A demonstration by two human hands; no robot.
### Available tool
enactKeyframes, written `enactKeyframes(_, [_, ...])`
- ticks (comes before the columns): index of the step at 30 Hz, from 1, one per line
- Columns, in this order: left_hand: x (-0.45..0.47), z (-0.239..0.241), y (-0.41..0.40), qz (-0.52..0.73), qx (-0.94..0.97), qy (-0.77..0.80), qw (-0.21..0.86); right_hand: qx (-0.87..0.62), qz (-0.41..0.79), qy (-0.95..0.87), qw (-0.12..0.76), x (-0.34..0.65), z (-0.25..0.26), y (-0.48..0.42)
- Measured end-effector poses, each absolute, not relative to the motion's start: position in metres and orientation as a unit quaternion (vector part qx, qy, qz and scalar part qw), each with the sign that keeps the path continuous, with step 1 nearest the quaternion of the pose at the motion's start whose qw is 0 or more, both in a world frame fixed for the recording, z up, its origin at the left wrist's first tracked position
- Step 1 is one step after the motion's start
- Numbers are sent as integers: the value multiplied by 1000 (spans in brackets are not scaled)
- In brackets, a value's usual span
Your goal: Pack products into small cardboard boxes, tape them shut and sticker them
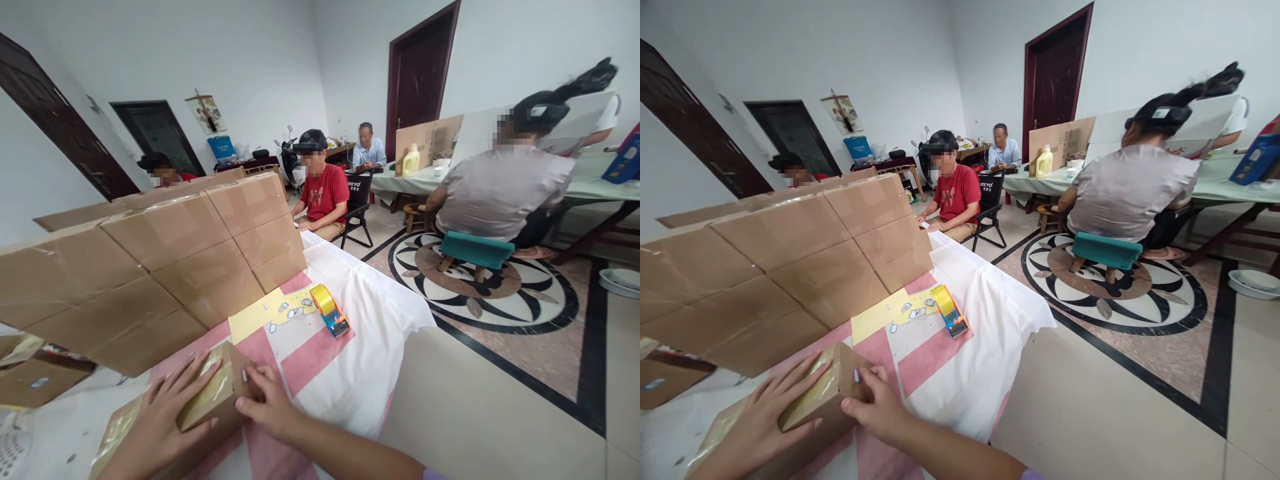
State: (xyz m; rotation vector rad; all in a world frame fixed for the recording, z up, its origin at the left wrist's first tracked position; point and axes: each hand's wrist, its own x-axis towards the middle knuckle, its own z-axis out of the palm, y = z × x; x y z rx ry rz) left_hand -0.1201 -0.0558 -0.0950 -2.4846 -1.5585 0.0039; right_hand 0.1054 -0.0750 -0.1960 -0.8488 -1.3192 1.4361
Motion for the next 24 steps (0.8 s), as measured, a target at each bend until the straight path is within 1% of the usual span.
enactKeyframes(6, [-124,-98,-56,-13,-848,-516,115,-341,568,-575,480,110,-194,-78])
enactKeyframes(16, [-125,-104,-55,-33,-851,-513,109,-341,563,-562,501,107,-202,-75])
enactKeyframes(22, [-134,-116,-54,-58,-858,-496,123,-362,550,-585,473,109,-196,-77])
enactKeyframes(24, [-136,-119,-54,-61,-856,-496,130,-365,559,-571,477,108,-196,-78])
